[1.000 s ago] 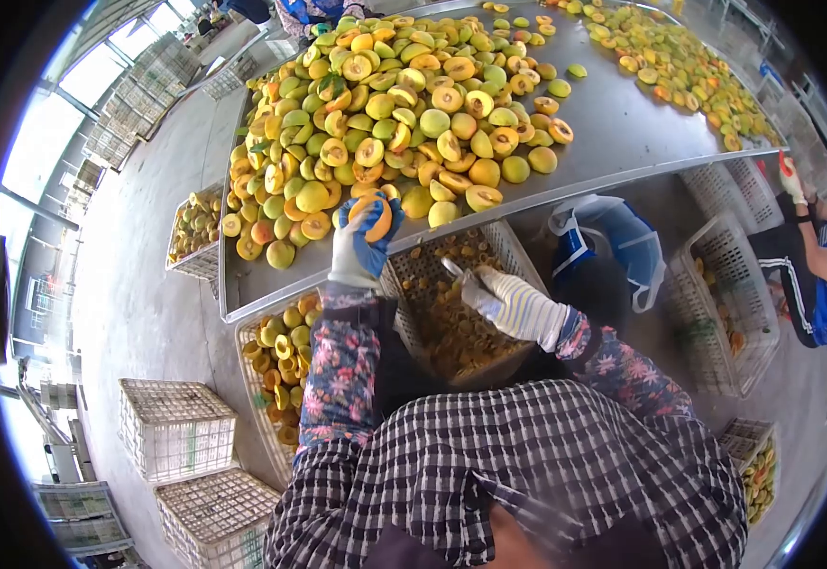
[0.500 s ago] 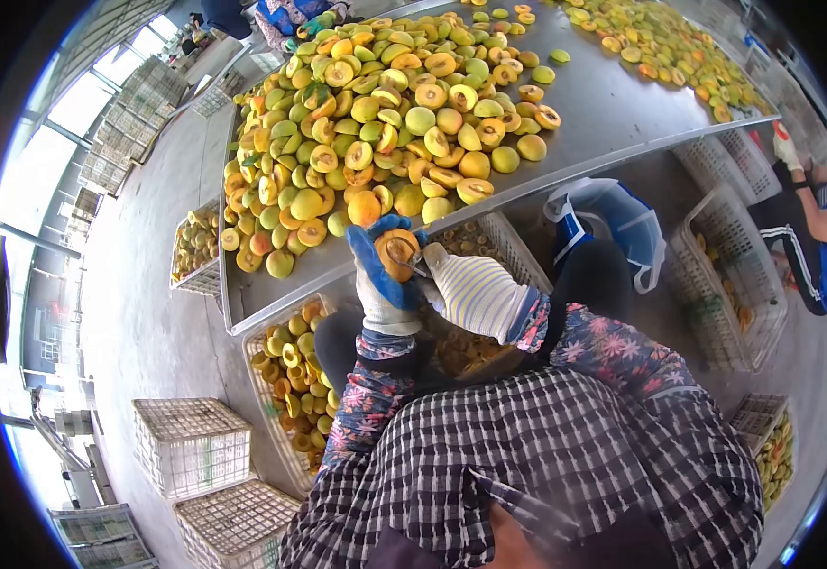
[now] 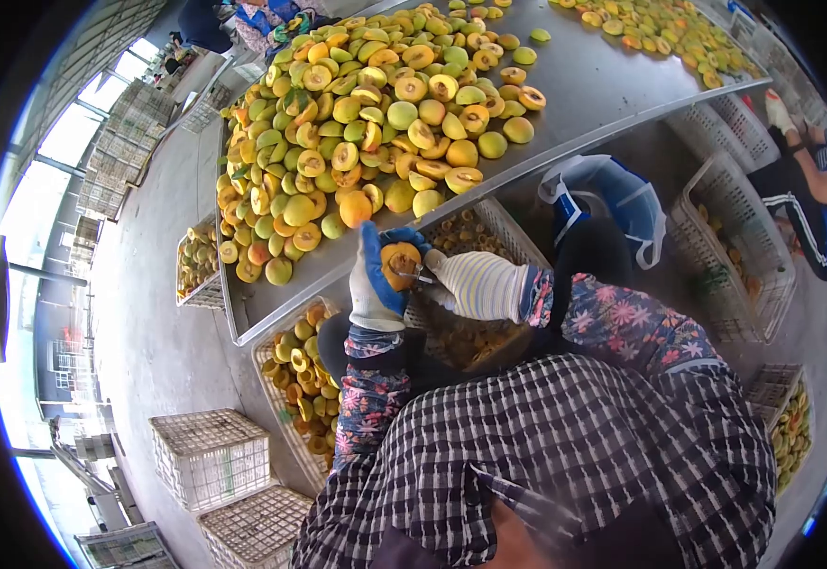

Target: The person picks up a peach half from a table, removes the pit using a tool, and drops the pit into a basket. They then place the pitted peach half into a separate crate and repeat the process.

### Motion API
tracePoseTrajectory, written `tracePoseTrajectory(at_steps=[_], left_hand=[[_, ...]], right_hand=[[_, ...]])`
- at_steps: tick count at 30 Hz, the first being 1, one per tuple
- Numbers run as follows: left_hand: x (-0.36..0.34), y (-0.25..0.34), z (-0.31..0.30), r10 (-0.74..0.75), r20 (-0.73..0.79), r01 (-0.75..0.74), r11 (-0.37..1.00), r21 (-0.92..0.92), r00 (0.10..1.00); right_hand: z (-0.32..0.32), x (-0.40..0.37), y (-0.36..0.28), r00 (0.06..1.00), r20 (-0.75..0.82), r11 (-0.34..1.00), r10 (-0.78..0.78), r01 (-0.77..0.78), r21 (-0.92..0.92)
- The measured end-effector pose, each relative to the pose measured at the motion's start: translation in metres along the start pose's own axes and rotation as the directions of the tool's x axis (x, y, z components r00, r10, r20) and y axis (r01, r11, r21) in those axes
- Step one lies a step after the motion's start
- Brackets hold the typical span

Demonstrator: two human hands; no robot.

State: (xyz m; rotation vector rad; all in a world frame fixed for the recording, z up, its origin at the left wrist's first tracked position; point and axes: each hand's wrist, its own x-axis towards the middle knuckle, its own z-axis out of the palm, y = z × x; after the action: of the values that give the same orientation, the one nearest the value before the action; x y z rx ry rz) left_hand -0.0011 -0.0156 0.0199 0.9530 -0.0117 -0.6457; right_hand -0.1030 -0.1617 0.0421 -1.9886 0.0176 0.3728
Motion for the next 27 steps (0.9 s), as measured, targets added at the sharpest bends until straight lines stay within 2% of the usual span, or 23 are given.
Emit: tracePoseTrajectory(at_steps=[1, 3, 6, 7, 10, 11, 13, 16, 17, 18, 20, 22, 24, 26, 27], left_hand=[[0.002, -0.003, -0.001, 0.004, 0.006, -0.004, 1.0, 0.014, 1.0], [0.005, -0.006, -0.001, 0.018, 0.017, -0.019, 0.999, 0.034, 1.0], [-0.003, -0.007, 0.013, 0.138, -0.031, -0.132, 0.981, 0.143, 0.99], [-0.004, -0.009, 0.014, 0.134, -0.018, -0.13, 0.984, 0.123, 0.991], [-0.005, -0.01, 0.015, 0.094, 0.033, -0.096, 0.994, 0.056, 0.995], [-0.005, -0.009, 0.015, 0.063, 0.059, -0.064, 0.998, 0.025, 0.996], [-0.008, -0.009, 0.015, 0.047, 0.15, -0.042, 0.998, -0.04, 0.988], [-0.006, -0.013, 0.013, -0.072, 0.168, 0.09, 0.991, -0.101, 0.983], [-0.008, -0.015, 0.013, -0.065, 0.193, 0.084, 0.992, -0.094, 0.979], [-0.006, -0.017, 0.013, -0.041, 0.156, 0.04, 0.999, 0.014, 0.987], [-0.009, -0.02, 0.018, 0.022, 0.086, -0.041, 0.973, 0.229, 0.996], [-0.009, -0.034, 0.02, 0.248, 0.076, -0.257, 0.878, 0.405, 0.966], [-0.016, -0.027, 0.011, 0.269, 0.056, -0.248, 0.761, 0.6, 0.961], [-0.009, -0.023, -0.014, 0.218, -0.075, -0.193, 0.948, 0.252, 0.973], [-0.018, -0.013, -0.02, 0.201, -0.085, -0.176, 0.956, 0.235, 0.976]], right_hand=[[0.003, 0.005, 0.006, 0.999, 0.031, 0.954, 0.044, -0.051, 0.295], [0.005, 0.005, 0.007, 0.992, 0.103, 0.812, 0.068, -0.115, 0.572], [0.006, -0.007, -0.002, 0.981, 0.185, 0.784, 0.05, -0.153, 0.602], [0.01, -0.006, 0.004, 0.973, 0.23, 0.671, -0.009, -0.165, 0.723], [0.006, -0.012, 0.003, 0.932, 0.361, 0.456, 0.011, -0.326, 0.828], [0.005, -0.014, 0.007, 0.921, 0.389, 0.374, -0.033, -0.35, 0.859], [0.001, -0.015, 0.015, 0.892, 0.443, 0.288, -0.09, -0.403, 0.869], [-0.002, -0.02, 0.019, 0.865, 0.485, 0.192, -0.131, -0.458, 0.868], [-0.002, -0.021, 0.024, 0.858, 0.496, 0.169, -0.136, -0.473, 0.865], [-0.003, -0.02, 0.029, 0.851, 0.506, 0.148, -0.141, -0.488, 0.86], [-0.002, -0.032, 0.031, 0.869, 0.485, 0.159, -0.1, -0.468, 0.87], [-0.004, -0.043, 0.03, 0.875, 0.481, 0.199, -0.052, -0.463, 0.864], [-0.011, -0.062, 0.025, 0.893, 0.444, 0.306, -0.072, -0.403, 0.862], [-0.016, -0.056, 0.035, 0.933, 0.348, 0.403, -0.09, -0.285, 0.87], [-0.023, -0.052, 0.048, 0.938, 0.348, 0.536, -0.012, -0.287, 0.794]])
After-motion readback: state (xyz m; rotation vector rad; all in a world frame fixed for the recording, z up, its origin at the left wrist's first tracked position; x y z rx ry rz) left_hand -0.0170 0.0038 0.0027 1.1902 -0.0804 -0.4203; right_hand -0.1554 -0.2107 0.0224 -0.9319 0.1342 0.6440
